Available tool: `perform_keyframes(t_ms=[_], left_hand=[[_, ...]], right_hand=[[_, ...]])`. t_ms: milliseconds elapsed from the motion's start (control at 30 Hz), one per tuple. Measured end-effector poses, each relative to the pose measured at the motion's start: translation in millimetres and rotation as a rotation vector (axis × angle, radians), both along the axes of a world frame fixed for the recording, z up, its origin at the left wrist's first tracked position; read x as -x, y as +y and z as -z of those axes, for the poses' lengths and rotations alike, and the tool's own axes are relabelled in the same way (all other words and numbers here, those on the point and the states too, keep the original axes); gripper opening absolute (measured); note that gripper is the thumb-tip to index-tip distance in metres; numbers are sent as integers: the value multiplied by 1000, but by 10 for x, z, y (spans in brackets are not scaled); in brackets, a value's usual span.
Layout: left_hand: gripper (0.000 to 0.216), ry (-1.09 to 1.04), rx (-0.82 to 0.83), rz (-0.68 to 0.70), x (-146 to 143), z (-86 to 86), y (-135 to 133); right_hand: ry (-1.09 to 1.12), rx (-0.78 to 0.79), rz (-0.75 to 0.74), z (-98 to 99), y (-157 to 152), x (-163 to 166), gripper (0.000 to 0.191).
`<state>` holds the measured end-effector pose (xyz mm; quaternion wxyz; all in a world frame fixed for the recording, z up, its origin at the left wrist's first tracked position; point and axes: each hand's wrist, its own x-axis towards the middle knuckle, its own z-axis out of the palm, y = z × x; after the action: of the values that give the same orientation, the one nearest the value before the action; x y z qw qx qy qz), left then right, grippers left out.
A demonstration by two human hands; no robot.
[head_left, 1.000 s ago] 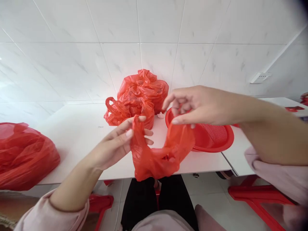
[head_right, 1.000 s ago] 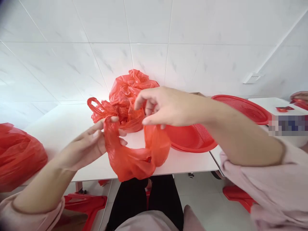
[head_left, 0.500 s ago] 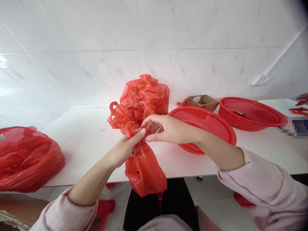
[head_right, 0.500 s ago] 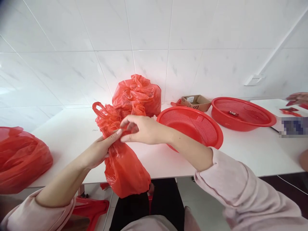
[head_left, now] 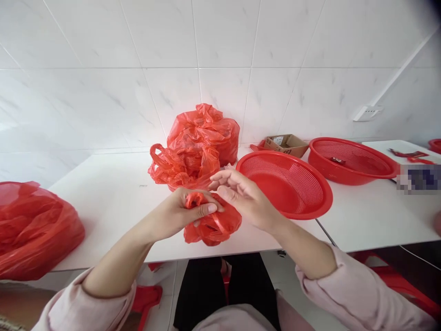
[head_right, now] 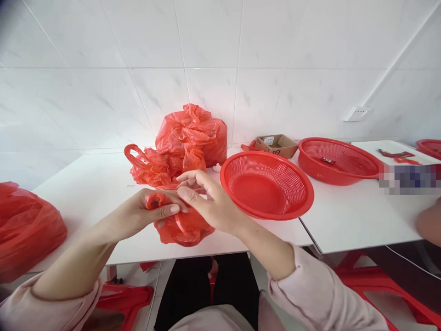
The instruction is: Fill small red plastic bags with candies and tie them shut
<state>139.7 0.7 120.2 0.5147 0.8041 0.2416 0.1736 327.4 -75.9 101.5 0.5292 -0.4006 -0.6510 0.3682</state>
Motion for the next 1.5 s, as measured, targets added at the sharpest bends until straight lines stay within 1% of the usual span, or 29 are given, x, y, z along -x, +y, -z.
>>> perform_keyframes(t_ms=[33, 100, 133, 167, 200, 233, 267, 367, 400, 433, 533, 633, 700, 733, 767, 833, 900, 933, 967, 1000, 1033, 1100, 1133, 1200, 1267, 1300, 1333, 1400, 1500], left_hand=[[29, -17, -18, -39, -17, 9, -11], [33, -64, -13, -120, -53, 38, -30], [36, -78, 5, -144, -67, 50, -38], [38, -81, 24, -151, -76, 59, -46], [40, -78, 37, -145, -79, 61, -53], [41, -76, 40, -126, -75, 57, -59], [40, -76, 36, -97, -65, 47, -64], [36, -59, -6, 15, -19, 13, -66], [35, -37, -31, 41, -4, 8, -61], [34, -12, -55, 55, 9, 8, -54], [32, 16, -90, 58, 25, 31, -23], [31, 28, -25, 115, 16, 69, 10], [31, 32, -25, 144, -1, 117, 29], [30, 22, -73, 124, -12, 157, 37], [29, 6, -165, 77, -23, 211, 44], [26, -41, -460, -93, -48, 353, 53], [30, -121, -793, -262, -71, 507, 51], [33, -168, -922, -310, -81, 570, 45], [35, -205, -1004, -329, -91, 617, 36], [36, -229, -1041, -326, -98, 642, 25], [35, -236, -1045, -301, -101, 646, 11], [33, -213, -1011, -216, -95, 598, -20], [32, -198, -994, -163, -83, 556, -36], [30, -159, -955, -58, -38, 466, -67], [32, -117, -907, 18, 35, 403, -88], [35, -102, -887, 25, 79, 387, -92], [38, -93, -876, 9, 125, 382, -92], [41, -82, -895, -89, 218, 392, -88], [28, 43, -961, -253, 321, 395, -137]], right_hand=[[-7, 18, 13, 101, 19, 36, 39], [-113, 7, 55, 262, 38, 103, 76], [-185, -15, 93, 314, 41, 124, 87], [-246, -29, 125, 347, 45, 133, 91], [-274, -31, 143, 363, 53, 128, 87], [-260, -19, 139, 365, 65, 107, 78], [-211, 12, 103, 357, 80, 75, 65], [8, 154, -71, 313, 127, -49, 26], [57, 206, -104, 304, 134, -82, 16], [93, 251, -117, 300, 136, -104, 10], [234, 299, -107, 328, 118, -107, 6], [469, 327, -138, 392, 107, -60, 5], [561, 348, -150, 435, 110, -35, 6], [578, 354, -154, 453, 112, -27, 5], [580, 359, -159, 469, 111, -21, 5], [586, 379, -178, 494, 105, -14, 7], [625, 432, -202, 516, 95, -7, 14], [656, 460, -207, 527, 93, -3, 17], [686, 484, -202, 539, 92, 0, 19], [703, 500, -185, 549, 94, 2, 23], [702, 501, -162, 557, 98, 3, 27], [647, 464, -126, 560, 106, -4, 35], [599, 431, -113, 552, 109, -14, 33], [461, 333, -74, 515, 109, -47, 24], [269, 195, 35, 454, 110, -101, 19], [168, 125, 112, 421, 116, -139, 19], [82, 65, 183, 391, 130, -185, 21], [-23, 2, 280, 352, 193, -304, 22], [-71, 30, 348, 378, 381, -546, 20]])
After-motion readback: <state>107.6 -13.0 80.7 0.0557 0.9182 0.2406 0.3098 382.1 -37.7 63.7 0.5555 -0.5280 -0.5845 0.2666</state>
